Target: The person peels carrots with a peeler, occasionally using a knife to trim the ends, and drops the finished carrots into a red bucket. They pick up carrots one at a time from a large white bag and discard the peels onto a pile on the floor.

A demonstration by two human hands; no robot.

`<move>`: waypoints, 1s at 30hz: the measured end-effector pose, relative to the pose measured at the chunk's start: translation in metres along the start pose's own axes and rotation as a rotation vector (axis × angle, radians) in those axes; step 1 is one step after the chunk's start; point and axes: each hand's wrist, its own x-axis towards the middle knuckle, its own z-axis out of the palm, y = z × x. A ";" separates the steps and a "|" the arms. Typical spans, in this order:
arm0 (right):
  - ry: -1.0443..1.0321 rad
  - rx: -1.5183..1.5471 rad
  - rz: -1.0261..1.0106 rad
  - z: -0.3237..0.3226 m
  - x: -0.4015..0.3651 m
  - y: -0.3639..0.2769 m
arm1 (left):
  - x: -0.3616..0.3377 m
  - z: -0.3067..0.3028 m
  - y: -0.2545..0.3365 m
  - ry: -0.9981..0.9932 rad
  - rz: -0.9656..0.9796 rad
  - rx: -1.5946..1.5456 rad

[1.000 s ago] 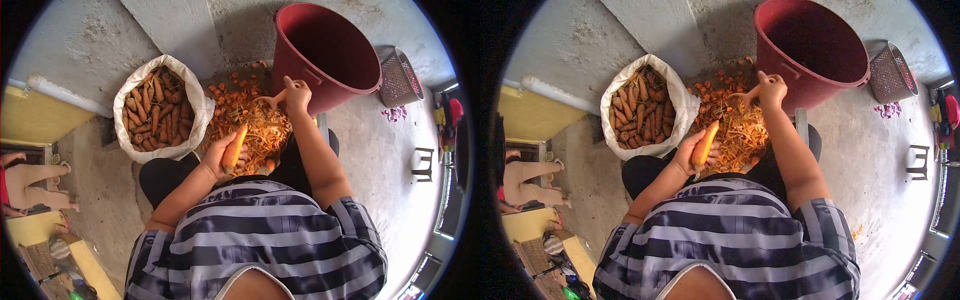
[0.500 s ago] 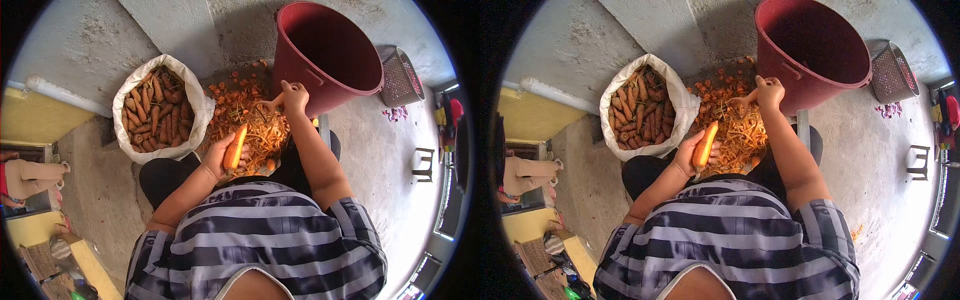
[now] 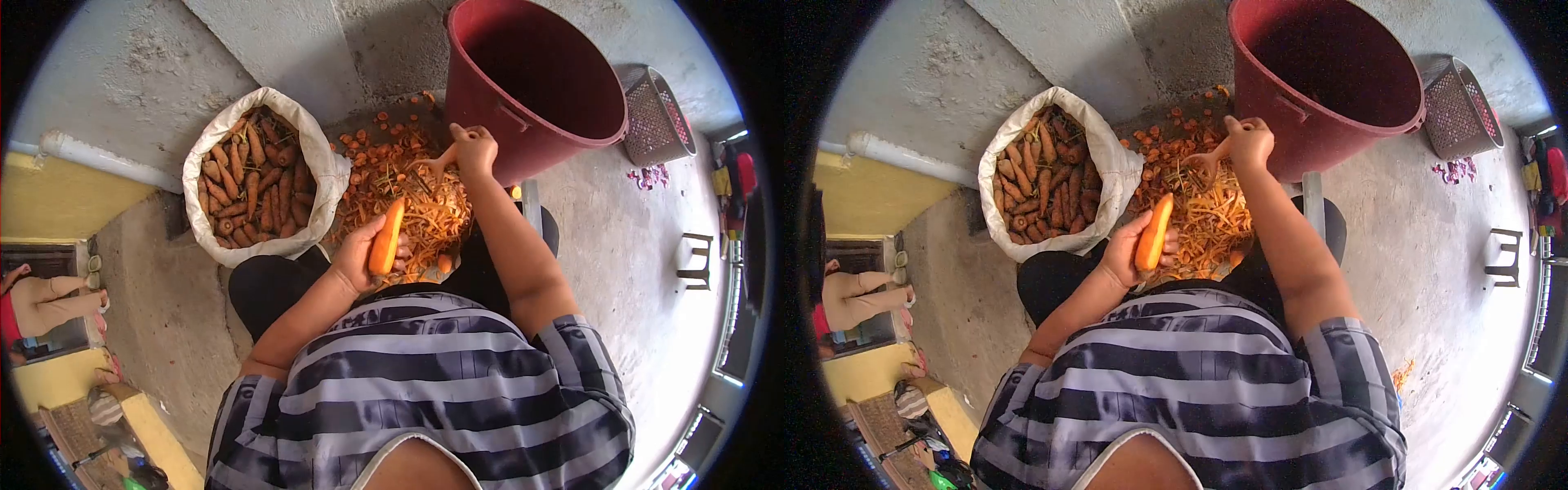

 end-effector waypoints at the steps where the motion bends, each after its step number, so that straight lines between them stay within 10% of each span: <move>1: -0.005 0.054 -0.004 -0.003 0.000 0.000 | 0.001 -0.005 0.002 -0.001 0.021 -0.025; 8: -0.560 0.226 -0.139 -0.006 -0.114 -0.027 | 0.021 -0.015 0.004 0.125 0.144 0.144; 16: 0.069 0.087 -0.060 -0.012 0.021 0.010 | 0.017 0.004 -0.001 -0.034 -0.047 0.006; 26: -0.543 0.258 -0.160 -0.020 -0.089 -0.019 | 0.041 0.003 0.001 0.061 0.132 0.188; 30: -0.278 0.164 -0.035 -0.013 -0.030 -0.007 | 0.041 0.005 -0.003 -0.002 -0.060 0.136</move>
